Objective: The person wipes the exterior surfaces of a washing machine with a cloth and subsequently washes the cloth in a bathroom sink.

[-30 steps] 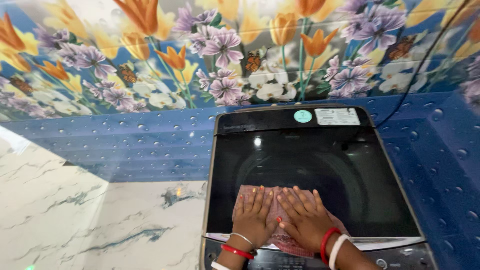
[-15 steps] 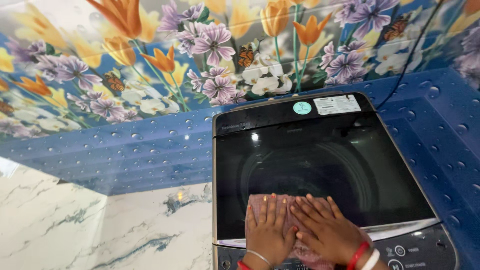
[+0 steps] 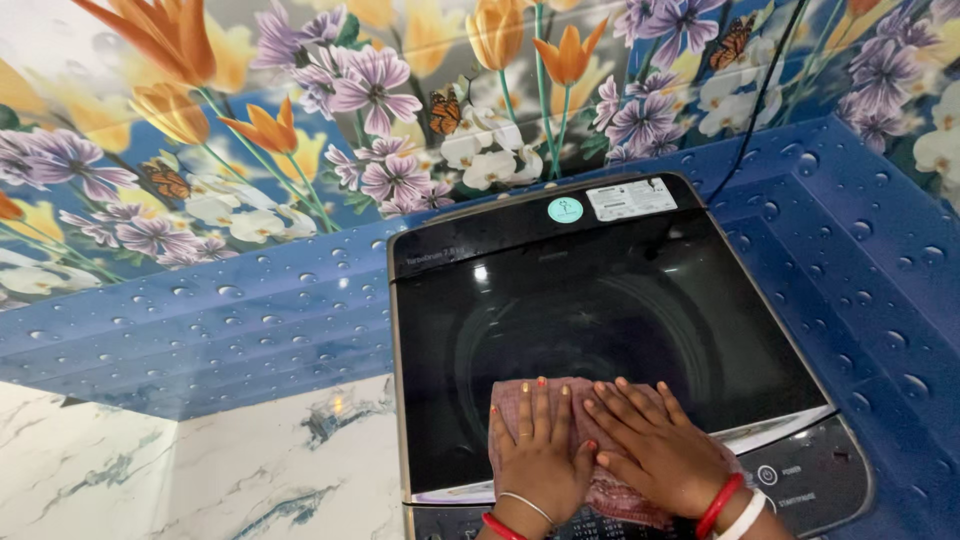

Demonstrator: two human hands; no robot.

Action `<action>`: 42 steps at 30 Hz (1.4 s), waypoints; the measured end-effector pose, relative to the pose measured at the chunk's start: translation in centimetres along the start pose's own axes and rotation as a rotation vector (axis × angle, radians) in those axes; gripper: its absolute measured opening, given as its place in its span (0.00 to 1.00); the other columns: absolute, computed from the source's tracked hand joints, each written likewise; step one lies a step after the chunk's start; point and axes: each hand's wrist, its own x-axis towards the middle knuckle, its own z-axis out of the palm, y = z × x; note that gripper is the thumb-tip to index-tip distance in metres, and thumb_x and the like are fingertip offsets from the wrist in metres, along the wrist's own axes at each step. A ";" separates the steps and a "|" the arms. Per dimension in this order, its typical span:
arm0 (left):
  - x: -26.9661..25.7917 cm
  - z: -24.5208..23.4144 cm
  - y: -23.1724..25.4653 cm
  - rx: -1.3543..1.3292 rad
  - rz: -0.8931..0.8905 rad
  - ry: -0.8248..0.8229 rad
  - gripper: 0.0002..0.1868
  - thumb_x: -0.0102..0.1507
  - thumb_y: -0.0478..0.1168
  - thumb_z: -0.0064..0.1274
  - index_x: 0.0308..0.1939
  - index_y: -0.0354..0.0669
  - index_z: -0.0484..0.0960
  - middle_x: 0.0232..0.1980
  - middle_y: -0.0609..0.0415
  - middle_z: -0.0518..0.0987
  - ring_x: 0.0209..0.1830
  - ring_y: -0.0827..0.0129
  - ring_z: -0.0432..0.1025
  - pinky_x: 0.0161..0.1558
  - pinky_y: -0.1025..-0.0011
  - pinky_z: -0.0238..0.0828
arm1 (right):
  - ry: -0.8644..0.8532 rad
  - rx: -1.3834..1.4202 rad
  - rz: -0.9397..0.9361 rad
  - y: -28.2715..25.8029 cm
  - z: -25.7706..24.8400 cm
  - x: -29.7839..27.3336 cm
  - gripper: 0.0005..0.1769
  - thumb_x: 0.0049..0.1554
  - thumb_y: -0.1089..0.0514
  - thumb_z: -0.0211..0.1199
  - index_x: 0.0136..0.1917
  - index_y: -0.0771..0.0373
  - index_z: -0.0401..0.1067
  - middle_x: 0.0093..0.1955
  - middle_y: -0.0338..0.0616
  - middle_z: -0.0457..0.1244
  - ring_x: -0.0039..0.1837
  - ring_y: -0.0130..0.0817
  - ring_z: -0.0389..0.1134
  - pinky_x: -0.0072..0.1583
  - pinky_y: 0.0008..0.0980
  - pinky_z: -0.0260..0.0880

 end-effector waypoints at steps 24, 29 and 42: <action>10.8 4.4 13.9 -0.199 -0.246 -0.541 0.43 0.67 0.60 0.32 0.80 0.41 0.44 0.83 0.36 0.33 0.83 0.41 0.24 0.68 0.27 0.09 | -0.014 0.055 0.011 16.9 0.8 -6.8 0.42 0.56 0.32 0.50 0.78 0.49 0.49 0.80 0.43 0.44 0.82 0.47 0.39 0.75 0.61 0.31; 12.4 9.1 14.9 0.119 -0.026 0.068 0.41 0.67 0.63 0.34 0.78 0.43 0.52 0.81 0.37 0.44 0.82 0.43 0.33 0.69 0.28 0.15 | 0.016 0.103 0.022 20.3 1.0 -6.2 0.40 0.56 0.34 0.52 0.77 0.48 0.53 0.81 0.42 0.45 0.81 0.46 0.39 0.73 0.59 0.32; 16.5 10.0 15.7 -0.017 -0.190 -0.163 0.41 0.68 0.62 0.36 0.80 0.44 0.54 0.83 0.39 0.47 0.83 0.46 0.36 0.71 0.30 0.19 | 0.105 0.374 -0.021 25.9 3.7 -4.0 0.40 0.54 0.43 0.59 0.76 0.60 0.57 0.80 0.54 0.48 0.81 0.59 0.41 0.76 0.55 0.40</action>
